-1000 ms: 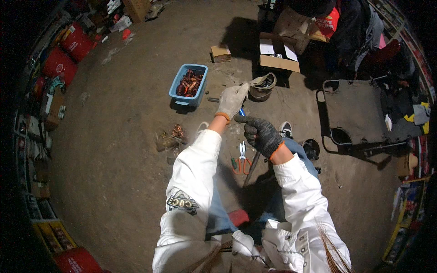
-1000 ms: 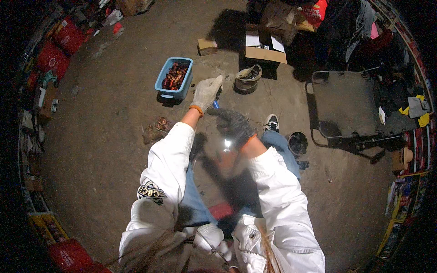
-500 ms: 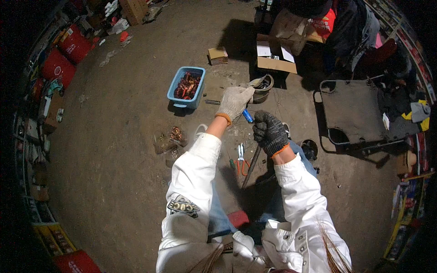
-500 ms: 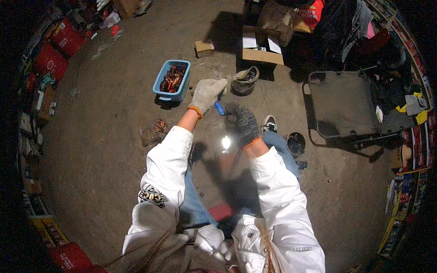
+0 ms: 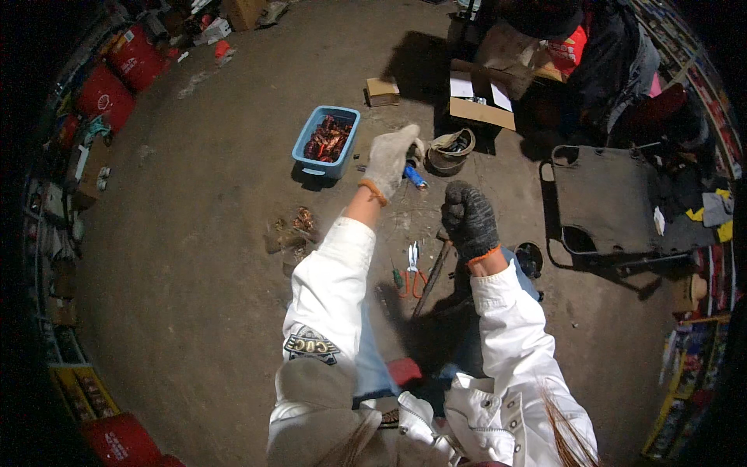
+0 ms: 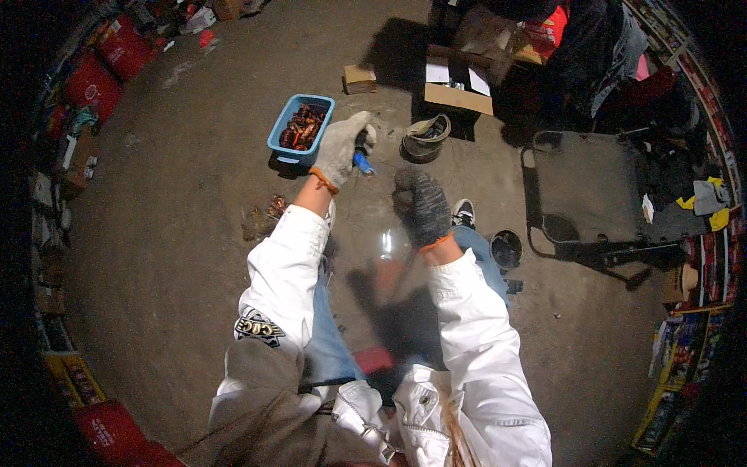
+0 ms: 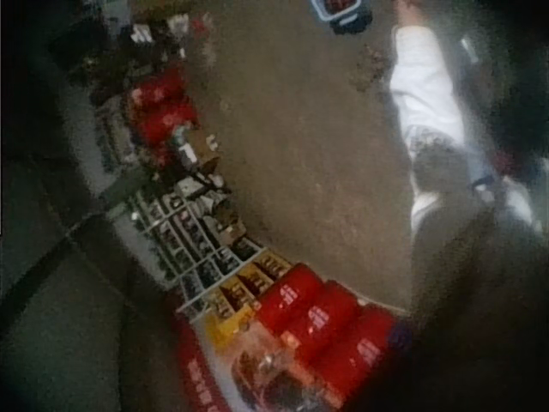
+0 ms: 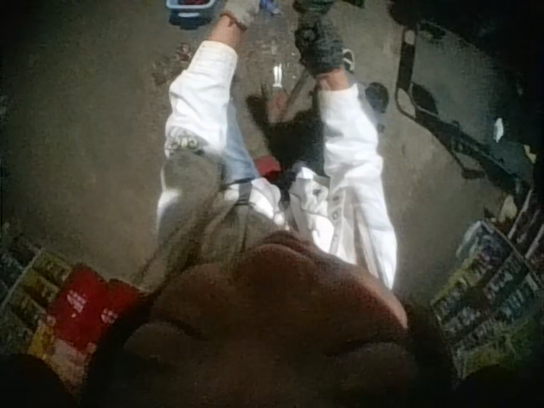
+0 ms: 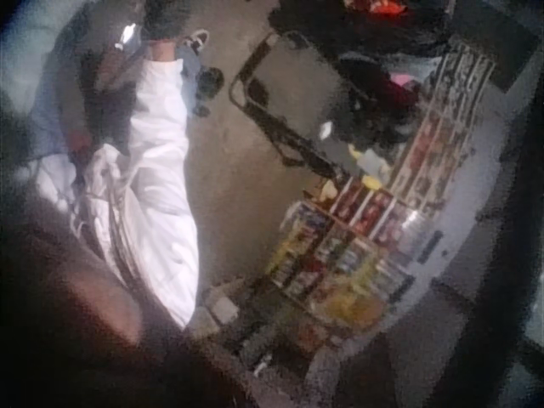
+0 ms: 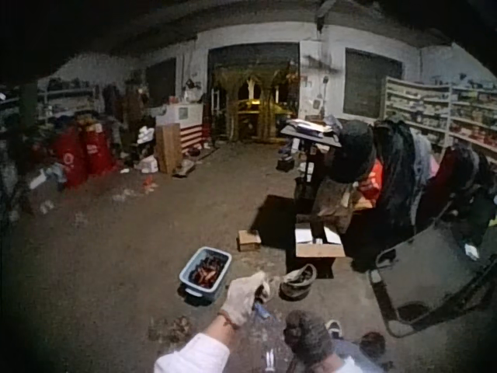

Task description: The person sits on the floor and repeatedly picks up small copper-colored components from a blue bin, attaches them to a wire using a blue-handled tool, and places the finished units into a small bucket. The person handles the components one at a time and uses the tool to secure each piece to the wire.

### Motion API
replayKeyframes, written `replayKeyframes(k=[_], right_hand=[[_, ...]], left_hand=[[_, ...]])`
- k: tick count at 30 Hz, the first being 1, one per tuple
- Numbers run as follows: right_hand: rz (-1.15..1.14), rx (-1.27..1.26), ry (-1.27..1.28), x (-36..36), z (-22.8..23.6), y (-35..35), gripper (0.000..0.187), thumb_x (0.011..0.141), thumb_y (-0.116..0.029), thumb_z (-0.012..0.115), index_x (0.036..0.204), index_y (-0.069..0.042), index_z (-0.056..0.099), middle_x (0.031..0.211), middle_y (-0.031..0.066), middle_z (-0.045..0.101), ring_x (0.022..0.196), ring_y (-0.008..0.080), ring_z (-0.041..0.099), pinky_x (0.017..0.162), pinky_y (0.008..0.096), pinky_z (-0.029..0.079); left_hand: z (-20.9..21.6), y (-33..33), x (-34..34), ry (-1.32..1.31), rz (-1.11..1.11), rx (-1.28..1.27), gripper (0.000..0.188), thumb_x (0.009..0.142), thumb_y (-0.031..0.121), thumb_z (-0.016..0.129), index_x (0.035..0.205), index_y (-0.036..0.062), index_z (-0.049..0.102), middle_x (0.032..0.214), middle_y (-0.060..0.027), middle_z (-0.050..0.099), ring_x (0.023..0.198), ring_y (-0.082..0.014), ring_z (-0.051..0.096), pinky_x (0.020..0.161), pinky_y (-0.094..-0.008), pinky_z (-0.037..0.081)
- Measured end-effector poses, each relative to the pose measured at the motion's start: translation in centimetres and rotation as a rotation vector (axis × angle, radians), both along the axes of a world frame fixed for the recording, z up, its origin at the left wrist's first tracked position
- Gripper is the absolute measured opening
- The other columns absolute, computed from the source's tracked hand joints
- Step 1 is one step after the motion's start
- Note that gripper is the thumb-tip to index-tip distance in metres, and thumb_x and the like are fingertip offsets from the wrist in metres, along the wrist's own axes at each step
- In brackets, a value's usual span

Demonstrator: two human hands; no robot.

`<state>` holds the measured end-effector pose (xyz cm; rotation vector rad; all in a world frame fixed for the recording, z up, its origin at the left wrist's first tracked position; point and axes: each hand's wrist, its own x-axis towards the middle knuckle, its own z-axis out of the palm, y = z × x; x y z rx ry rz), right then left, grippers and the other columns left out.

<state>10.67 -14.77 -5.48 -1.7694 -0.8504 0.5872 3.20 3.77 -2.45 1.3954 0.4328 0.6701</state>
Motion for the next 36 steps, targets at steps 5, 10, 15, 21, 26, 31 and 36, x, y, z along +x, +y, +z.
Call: replayKeyframes(k=[5, 10, 15, 21, 26, 31, 36], right_hand=[[-0.002, 0.354, -1.051, -1.9, -0.3, 1.1, 0.020, 0.081, -0.010, 0.058, 0.100, -0.005, 0.061, 0.084, 0.0129, 0.064, 0.074, 0.0366, 0.060, 0.066, 0.0406, 0.047], [0.186, 0.204, -0.607, -4.7, 1.2, 1.2, 0.021, 0.083, -0.014, 0.059, 0.096, 0.002, 0.064, 0.091, 0.0194, 0.065, 0.079, 0.0355, 0.063, 0.072, 0.0401, 0.049], [0.267, 0.112, -0.528, -7.0, 1.6, 1.5, 0.024, 0.087, -0.015, 0.055, 0.105, 0.000, 0.061, 0.094, 0.0187, 0.065, 0.080, 0.0279, 0.064, 0.071, 0.0359, 0.049], [0.585, 0.156, 0.851, -7.8, -0.4, 1.1, 0.040, 0.092, -0.020, 0.056, 0.127, -0.003, 0.047, 0.108, 0.0083, 0.062, 0.098, 0.0162, 0.059, 0.086, 0.0319, 0.049], [0.387, 0.184, 0.271, -5.3, 0.3, 1.2, 0.036, 0.092, -0.017, 0.056, 0.124, -0.002, 0.050, 0.112, 0.0089, 0.061, 0.095, 0.0177, 0.061, 0.082, 0.0320, 0.053], [0.040, 0.175, 0.551, -3.0, 1.0, 1.3, 0.042, 0.090, -0.017, 0.059, 0.127, -0.003, 0.046, 0.116, 0.0096, 0.059, 0.092, 0.0194, 0.061, 0.072, 0.0323, 0.054], [0.191, -0.014, 0.499, -4.8, -1.2, 1.9, 0.064, 0.080, -0.016, 0.072, 0.133, -0.004, 0.038, 0.126, 0.0116, 0.051, 0.095, 0.0209, 0.060, 0.071, 0.0337, 0.055]], left_hand=[[1.0, 0.9, -0.4, -0.086, 0.210, -0.552, 0.030, 0.085, 0.029, 0.058, 0.065, 0.0073, 0.058, 0.060, -0.0049, 0.059, 0.048, -0.0147, 0.051, 0.045, -0.0270, 0.041], [-0.5, 2.0, 0.2, 0.216, 0.506, -0.272, 0.033, 0.082, 0.030, 0.057, 0.060, 0.0052, 0.060, 0.059, -0.0047, 0.058, 0.049, -0.0168, 0.052, 0.048, -0.0290, 0.040], [-1.6, 2.7, -0.4, -0.009, 0.564, -0.236, 0.032, 0.082, 0.029, 0.056, 0.060, 0.0053, 0.059, 0.060, -0.0039, 0.058, 0.051, -0.0152, 0.052, 0.049, -0.0278, 0.039], [-0.7, 4.4, -1.7, -0.520, 0.322, -0.551, 0.027, 0.088, 0.031, 0.057, 0.070, 0.0106, 0.054, 0.064, -0.0023, 0.056, 0.055, -0.0134, 0.051, 0.050, -0.0271, 0.043], [0.4, 4.4, -2.1, -0.579, 0.262, -0.431, 0.029, 0.091, 0.032, 0.053, 0.071, 0.0114, 0.053, 0.065, -0.0020, 0.055, 0.055, -0.0142, 0.051, 0.050, -0.0276, 0.041], [1.4, 3.5, -1.8, -0.621, 0.195, -0.384, 0.031, 0.092, 0.032, 0.048, 0.071, 0.0102, 0.052, 0.064, -0.0027, 0.052, 0.055, -0.0159, 0.049, 0.050, -0.0295, 0.040], [3.0, 3.1, -2.0, -0.628, 0.252, -0.241, 0.031, 0.093, 0.030, 0.045, 0.071, 0.0080, 0.051, 0.066, -0.0044, 0.050, 0.059, -0.0170, 0.049, 0.052, -0.0314, 0.040]])
